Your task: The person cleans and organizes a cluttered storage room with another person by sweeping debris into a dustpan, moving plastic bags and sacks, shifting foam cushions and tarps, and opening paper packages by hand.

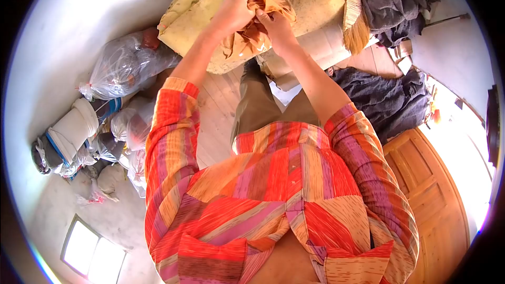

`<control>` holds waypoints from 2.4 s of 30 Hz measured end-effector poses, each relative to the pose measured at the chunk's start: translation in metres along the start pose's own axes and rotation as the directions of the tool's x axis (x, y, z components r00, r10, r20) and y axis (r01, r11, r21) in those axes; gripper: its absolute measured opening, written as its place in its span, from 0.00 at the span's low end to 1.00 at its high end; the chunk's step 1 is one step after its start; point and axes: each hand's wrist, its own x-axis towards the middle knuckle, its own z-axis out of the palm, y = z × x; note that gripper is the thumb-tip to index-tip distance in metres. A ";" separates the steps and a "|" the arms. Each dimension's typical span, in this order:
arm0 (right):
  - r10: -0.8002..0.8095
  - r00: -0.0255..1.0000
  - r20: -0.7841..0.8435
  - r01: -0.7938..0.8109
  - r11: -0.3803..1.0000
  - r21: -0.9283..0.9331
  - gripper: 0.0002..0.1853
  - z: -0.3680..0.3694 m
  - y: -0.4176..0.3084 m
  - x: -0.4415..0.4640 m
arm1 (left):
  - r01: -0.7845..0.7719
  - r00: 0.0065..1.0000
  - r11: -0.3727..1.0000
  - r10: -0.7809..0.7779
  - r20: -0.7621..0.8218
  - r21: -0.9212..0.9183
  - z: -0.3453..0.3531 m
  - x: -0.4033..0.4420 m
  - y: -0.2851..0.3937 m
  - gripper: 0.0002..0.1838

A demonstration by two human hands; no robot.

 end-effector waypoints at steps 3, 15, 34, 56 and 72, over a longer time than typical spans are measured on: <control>-0.331 0.940 0.081 0.312 0.741 -0.595 0.08 0.011 -0.013 -0.021 | -0.089 0.996 0.991 0.091 -0.021 0.101 -0.024 -0.003 0.008 0.19; 0.050 0.780 0.623 0.620 -0.191 -0.761 0.19 0.058 -0.041 -0.010 | -0.028 0.991 0.926 0.076 -0.113 0.377 -0.047 -0.034 -0.056 0.13; 0.038 0.877 0.479 0.429 -0.510 -0.746 0.10 0.038 -0.094 0.021 | -0.128 0.962 0.903 0.213 -0.168 0.411 -0.048 -0.011 -0.008 0.13; 0.135 0.962 0.236 0.271 -0.533 -0.801 0.10 0.078 0.038 0.066 | -0.181 0.950 0.927 0.251 -0.183 0.329 -0.018 -0.043 -0.073 0.10; -0.015 0.946 0.325 0.286 -0.437 -0.853 0.06 0.069 -0.012 0.046 | -0.126 0.951 0.942 0.204 -0.232 0.312 -0.030 -0.021 -0.059 0.11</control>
